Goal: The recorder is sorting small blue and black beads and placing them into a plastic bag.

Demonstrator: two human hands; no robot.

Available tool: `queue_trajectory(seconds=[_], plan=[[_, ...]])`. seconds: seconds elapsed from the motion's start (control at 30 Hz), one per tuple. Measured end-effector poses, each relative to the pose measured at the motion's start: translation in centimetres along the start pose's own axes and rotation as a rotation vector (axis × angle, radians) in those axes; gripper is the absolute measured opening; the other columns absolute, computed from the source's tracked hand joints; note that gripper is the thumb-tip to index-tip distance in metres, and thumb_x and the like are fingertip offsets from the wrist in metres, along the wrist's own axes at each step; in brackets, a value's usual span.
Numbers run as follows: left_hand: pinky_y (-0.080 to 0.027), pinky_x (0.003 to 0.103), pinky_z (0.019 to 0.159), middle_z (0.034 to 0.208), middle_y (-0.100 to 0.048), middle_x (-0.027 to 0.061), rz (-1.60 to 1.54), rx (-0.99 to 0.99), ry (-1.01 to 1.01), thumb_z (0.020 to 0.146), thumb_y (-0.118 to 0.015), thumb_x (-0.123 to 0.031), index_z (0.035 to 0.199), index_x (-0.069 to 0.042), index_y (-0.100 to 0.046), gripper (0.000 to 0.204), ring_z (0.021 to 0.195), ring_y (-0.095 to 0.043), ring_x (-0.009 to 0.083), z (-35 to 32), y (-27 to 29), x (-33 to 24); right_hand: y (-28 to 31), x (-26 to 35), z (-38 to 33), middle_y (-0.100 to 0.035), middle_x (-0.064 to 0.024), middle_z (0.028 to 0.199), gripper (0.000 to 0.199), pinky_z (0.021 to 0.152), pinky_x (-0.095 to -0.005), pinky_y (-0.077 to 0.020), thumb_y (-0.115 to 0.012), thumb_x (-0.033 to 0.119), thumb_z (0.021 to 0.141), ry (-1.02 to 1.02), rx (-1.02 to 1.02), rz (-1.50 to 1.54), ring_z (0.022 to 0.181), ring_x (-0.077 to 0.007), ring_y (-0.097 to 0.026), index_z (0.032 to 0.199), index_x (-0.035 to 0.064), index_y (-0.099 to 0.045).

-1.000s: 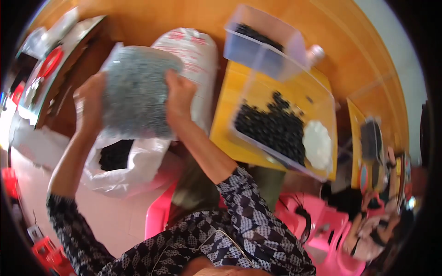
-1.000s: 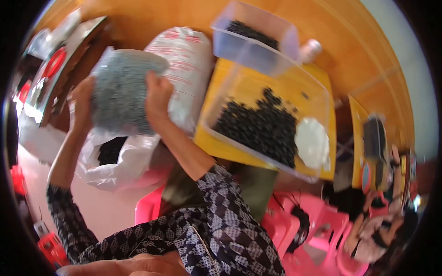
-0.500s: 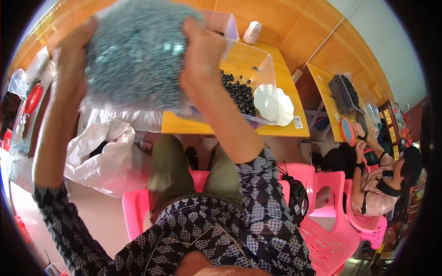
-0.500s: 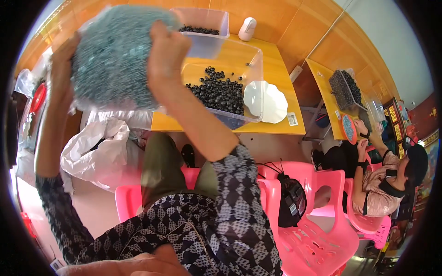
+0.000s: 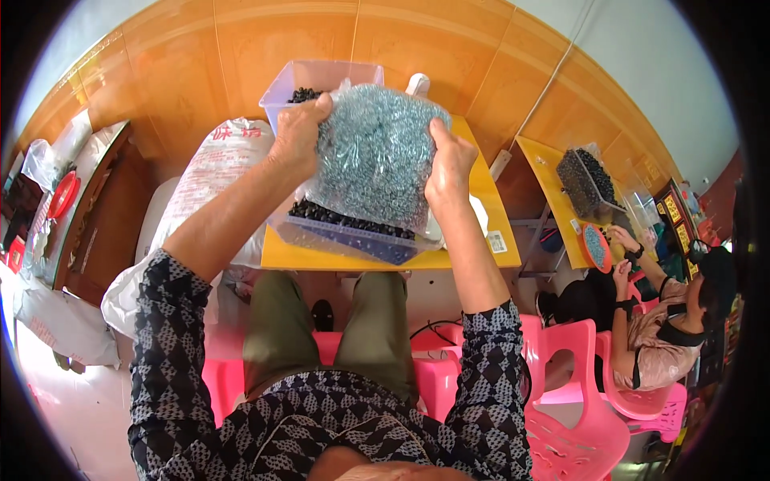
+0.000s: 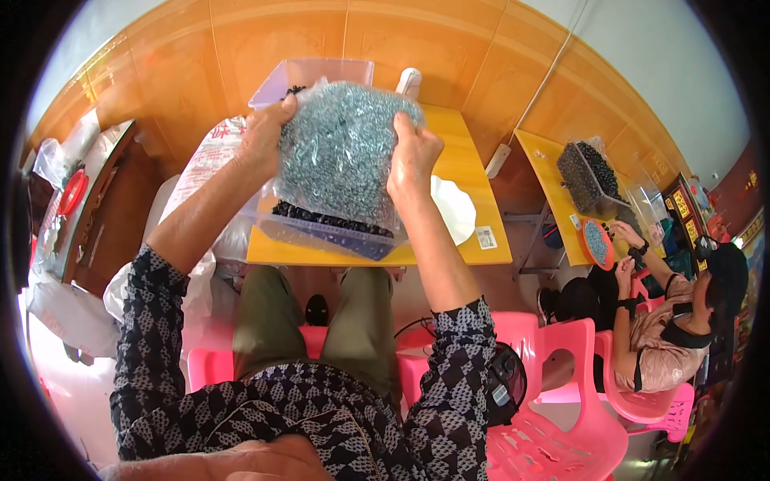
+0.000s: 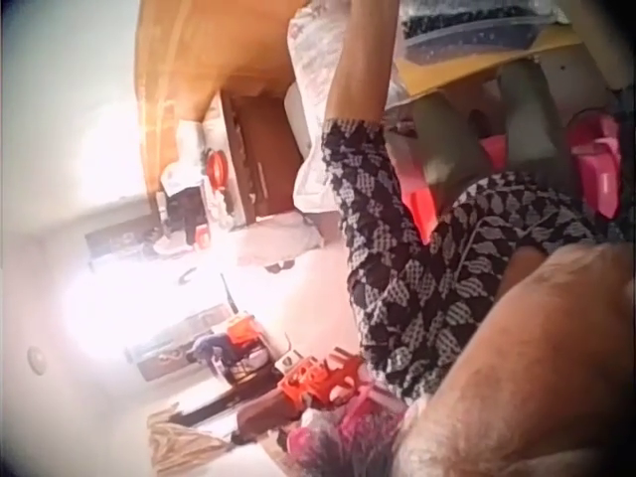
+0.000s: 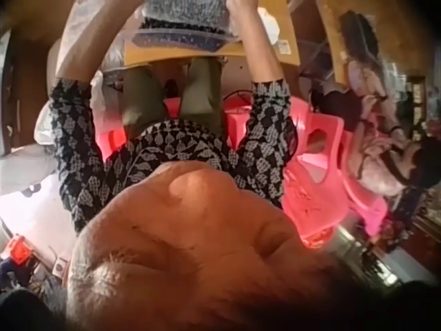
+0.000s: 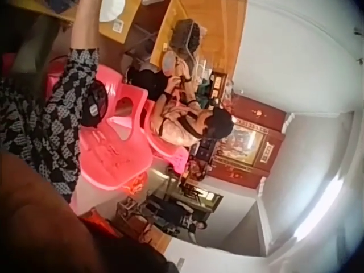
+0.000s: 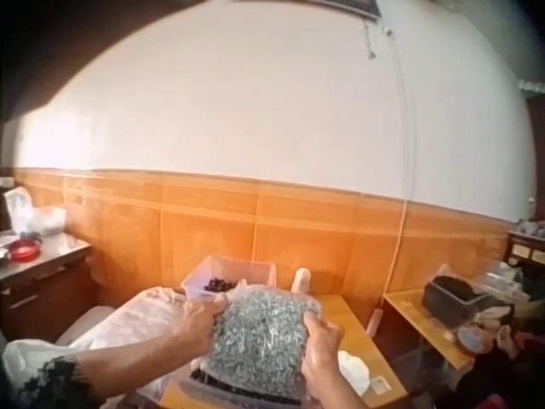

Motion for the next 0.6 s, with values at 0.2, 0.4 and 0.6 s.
queue_trajectory(seconds=[0.2, 0.4, 0.6], plan=[[-0.044, 0.032, 0.064, 0.079, -0.057, 0.0062, -0.079, -0.113, 0.191, 0.086, -0.058, -0.019, 0.083, 0.000, -0.059, 0.020, 0.067, -0.051, 0.0171, 0.2, -0.6, 1.1, 1.8, -1.1, 1.3, -0.060, -0.0076, 0.078, 0.017, 0.064, -0.0289, -0.0449, -0.062, 0.010, 0.082, -0.013, -0.023, 0.005, 0.068, -0.0142, -0.055, 0.078, -0.0061, -0.060], [-0.048, 0.038, 0.072, 0.089, -0.060, 0.0096, -0.306, -0.018, 0.220, 0.089, -0.053, -0.025, 0.100, 0.000, -0.056, 0.027, 0.081, -0.058, 0.0226, 0.9, 0.4, 0.8, 0.7, -1.3, 1.6, -0.061, -0.0091, 0.080, 0.017, 0.065, -0.0290, -0.0468, -0.061, 0.010, 0.083, -0.068, 0.036, 0.198, 0.069, -0.0156, -0.058, 0.082, -0.0066, -0.060], [-0.048, 0.044, 0.081, 0.098, -0.061, 0.0146, -0.316, -0.251, 0.221, 0.091, -0.047, -0.026, 0.105, 0.000, -0.054, 0.031, 0.089, -0.059, 0.0273, -0.2, -0.8, 1.0, -0.4, -0.8, 2.3, -0.062, -0.0109, 0.083, 0.019, 0.064, -0.0290, -0.0479, -0.061, 0.010, 0.083, -0.092, 0.083, 0.174, 0.069, -0.0164, -0.059, 0.086, -0.0084, -0.060]])
Point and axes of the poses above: each hand's wrist, its own z-axis towards the middle knuckle, its own y-axis out of the back of the hand, x = y × z, the point moved 3 cm from there along z, towards the middle knuckle
